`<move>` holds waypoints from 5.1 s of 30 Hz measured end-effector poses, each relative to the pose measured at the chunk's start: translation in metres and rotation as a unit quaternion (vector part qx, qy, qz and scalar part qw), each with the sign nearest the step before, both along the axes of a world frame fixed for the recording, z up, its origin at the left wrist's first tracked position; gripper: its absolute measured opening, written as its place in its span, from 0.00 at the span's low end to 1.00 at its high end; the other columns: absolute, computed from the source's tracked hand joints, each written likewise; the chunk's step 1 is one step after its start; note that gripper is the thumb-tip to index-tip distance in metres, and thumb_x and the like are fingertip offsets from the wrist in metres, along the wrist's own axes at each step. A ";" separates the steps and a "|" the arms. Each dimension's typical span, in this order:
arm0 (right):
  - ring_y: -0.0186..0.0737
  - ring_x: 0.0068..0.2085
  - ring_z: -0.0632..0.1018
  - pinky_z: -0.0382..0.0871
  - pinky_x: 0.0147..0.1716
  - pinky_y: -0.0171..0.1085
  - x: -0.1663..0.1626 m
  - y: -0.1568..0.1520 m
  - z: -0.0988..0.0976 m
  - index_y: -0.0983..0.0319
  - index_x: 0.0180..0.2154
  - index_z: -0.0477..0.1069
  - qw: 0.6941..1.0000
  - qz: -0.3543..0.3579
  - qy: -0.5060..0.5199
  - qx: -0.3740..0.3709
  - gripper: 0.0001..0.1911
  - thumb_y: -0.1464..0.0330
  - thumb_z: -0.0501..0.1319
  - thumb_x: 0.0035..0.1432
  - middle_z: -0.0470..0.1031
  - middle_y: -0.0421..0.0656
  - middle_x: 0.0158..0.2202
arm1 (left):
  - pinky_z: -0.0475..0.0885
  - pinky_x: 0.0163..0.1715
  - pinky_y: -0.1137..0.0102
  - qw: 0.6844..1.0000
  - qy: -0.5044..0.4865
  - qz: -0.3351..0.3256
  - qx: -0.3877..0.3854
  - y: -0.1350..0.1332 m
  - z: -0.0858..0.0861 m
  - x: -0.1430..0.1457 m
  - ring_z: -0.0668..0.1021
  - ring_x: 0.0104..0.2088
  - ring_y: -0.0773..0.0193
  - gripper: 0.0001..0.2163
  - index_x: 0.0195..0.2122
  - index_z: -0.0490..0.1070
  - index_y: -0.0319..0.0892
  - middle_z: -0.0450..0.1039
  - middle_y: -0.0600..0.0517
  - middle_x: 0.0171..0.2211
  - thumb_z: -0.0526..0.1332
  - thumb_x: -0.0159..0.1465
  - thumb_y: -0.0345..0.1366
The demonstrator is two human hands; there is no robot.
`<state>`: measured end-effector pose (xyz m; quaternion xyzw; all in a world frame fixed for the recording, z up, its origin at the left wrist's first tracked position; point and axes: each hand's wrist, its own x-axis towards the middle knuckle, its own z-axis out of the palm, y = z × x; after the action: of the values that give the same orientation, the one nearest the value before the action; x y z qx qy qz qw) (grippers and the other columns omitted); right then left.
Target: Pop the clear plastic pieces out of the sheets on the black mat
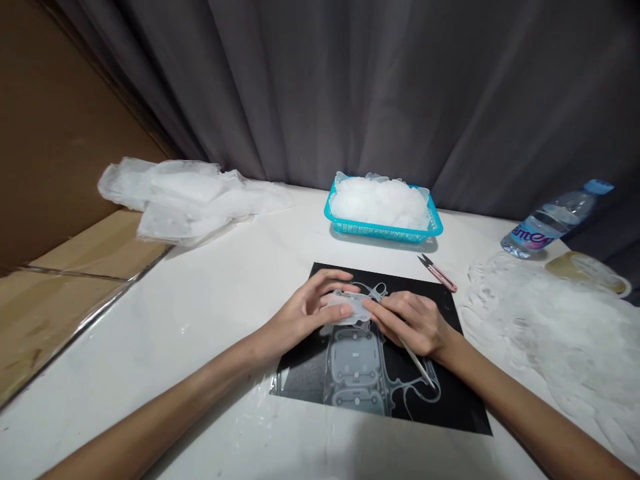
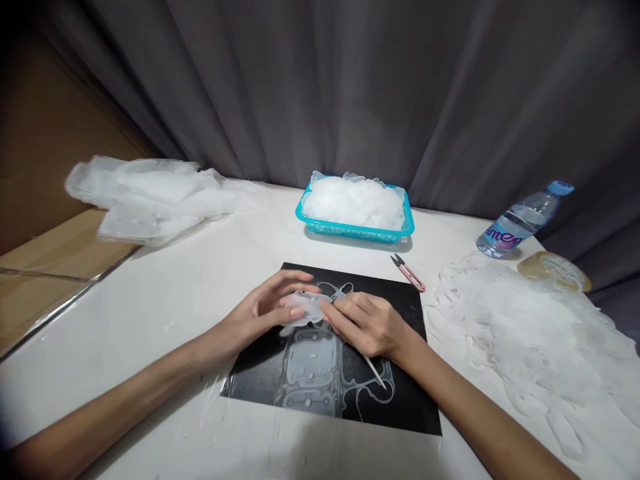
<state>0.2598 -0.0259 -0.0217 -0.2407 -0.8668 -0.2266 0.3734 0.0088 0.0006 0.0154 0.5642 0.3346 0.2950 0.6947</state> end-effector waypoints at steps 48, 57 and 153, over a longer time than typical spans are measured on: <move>0.38 0.35 0.76 0.73 0.31 0.36 -0.005 0.005 0.006 0.64 0.45 0.74 0.995 -0.018 0.043 -0.091 0.05 0.74 0.64 0.66 0.77 0.44 0.34 | 0.70 0.39 0.69 0.983 0.077 0.021 0.167 -0.005 -0.007 0.001 0.76 0.37 0.65 0.06 0.41 0.74 0.44 0.75 0.53 0.37 0.66 0.70 0.40; 0.38 0.31 0.74 0.74 0.29 0.36 -0.006 0.002 -0.001 0.63 0.40 0.75 0.999 -0.023 0.028 0.033 0.03 0.72 0.67 0.64 0.76 0.41 0.30 | 0.73 0.46 0.65 0.991 0.068 0.008 0.116 0.000 -0.003 0.001 0.82 0.44 0.60 0.05 0.38 0.79 0.44 0.82 0.50 0.43 0.67 0.69 0.39; 0.47 0.41 0.75 0.68 0.44 0.45 -0.003 0.028 -0.011 0.58 0.38 0.66 0.920 -0.200 0.226 -0.249 0.04 0.72 0.58 0.69 0.73 0.44 0.37 | 0.72 0.57 0.55 0.866 0.294 -0.111 0.389 0.015 -0.009 -0.004 0.74 0.56 0.50 0.20 0.62 0.66 0.52 0.67 0.47 0.55 0.63 0.71 0.48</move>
<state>0.2564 0.0019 -0.0332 -0.5388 -0.7216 -0.0133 0.4345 0.0051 0.0158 0.0060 0.8829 0.3167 0.1421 0.3164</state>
